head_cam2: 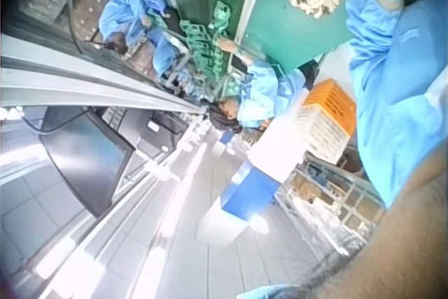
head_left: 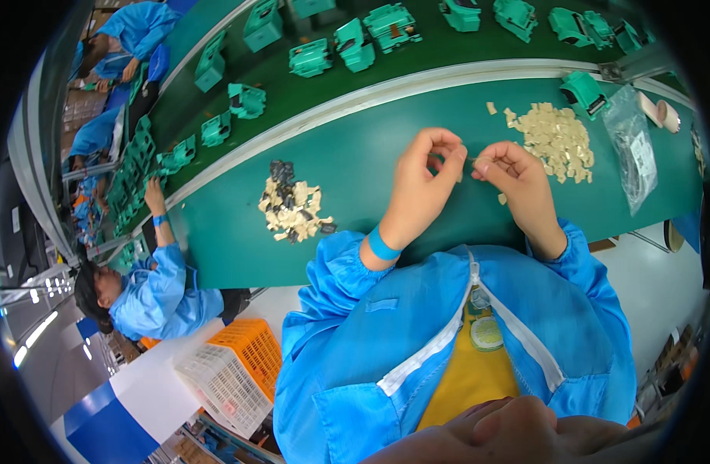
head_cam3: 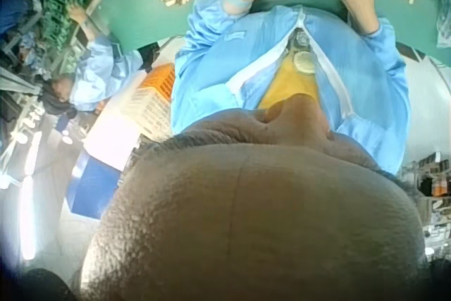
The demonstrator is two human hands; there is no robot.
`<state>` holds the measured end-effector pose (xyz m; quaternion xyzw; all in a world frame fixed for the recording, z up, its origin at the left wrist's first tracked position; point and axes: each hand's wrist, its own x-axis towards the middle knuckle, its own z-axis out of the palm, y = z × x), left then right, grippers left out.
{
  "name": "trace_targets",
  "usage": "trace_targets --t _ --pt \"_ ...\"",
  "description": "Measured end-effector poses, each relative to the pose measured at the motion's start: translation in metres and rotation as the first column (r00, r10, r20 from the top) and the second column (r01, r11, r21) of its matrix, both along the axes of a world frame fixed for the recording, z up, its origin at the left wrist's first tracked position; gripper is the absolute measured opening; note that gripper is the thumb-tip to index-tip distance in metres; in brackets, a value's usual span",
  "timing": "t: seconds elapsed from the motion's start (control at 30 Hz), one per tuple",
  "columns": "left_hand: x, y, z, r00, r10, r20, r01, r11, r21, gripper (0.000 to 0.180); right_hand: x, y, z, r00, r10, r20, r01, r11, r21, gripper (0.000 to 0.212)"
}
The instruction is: The person assembles small electronic components and metal parts into green plastic housings by hand on an assembly line.
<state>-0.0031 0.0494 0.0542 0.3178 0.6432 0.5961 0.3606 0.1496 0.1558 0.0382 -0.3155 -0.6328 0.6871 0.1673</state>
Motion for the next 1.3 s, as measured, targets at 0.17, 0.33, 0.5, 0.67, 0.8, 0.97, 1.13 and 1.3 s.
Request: trace_targets --t 0.17,0.33,0.5,0.67,0.8,0.97,1.13,1.3 --pt "0.015 0.019 -0.005 0.767 -0.038 -0.641 0.123 0.988 0.088 0.006 0.018 0.019 0.0 0.949 -0.187 -0.254 0.024 0.846 -0.533 0.013" --pt "0.025 0.038 -0.006 0.695 -0.022 -0.719 0.136 0.985 0.102 0.006 0.025 0.024 -0.004 0.936 -0.243 -0.255 0.068 0.835 -0.546 0.015" --pt "0.031 0.052 0.005 0.61 -0.088 -0.787 0.198 0.979 0.045 0.012 0.029 0.025 -0.005 0.933 -0.308 -0.186 0.288 0.949 -0.126 0.011" --pt "0.029 0.069 0.002 0.51 -0.206 -0.835 0.335 0.942 -0.027 0.011 0.04 0.035 -0.001 0.967 -0.245 -0.065 0.247 0.849 0.467 0.007" --pt "0.038 0.073 -0.004 0.549 -0.28 -0.788 0.38 0.923 -0.064 0.011 0.044 0.04 -0.001 0.979 -0.201 -0.044 0.196 0.84 0.506 0.01" --pt "0.047 0.083 -0.003 0.661 -0.313 -0.682 0.352 0.932 -0.086 0.011 0.053 0.04 -0.015 0.945 -0.314 -0.095 0.324 0.94 0.107 0.011" --pt "0.051 0.1 -0.008 0.634 -0.295 -0.715 0.314 0.943 -0.111 0.012 0.07 0.059 -0.02 0.916 -0.359 -0.177 0.307 0.914 -0.266 0.012" --pt "0.046 0.122 -0.038 0.409 -0.209 -0.888 0.289 0.953 -0.091 0.014 0.078 0.08 -0.012 0.862 -0.465 -0.199 0.433 0.882 -0.187 0.012"
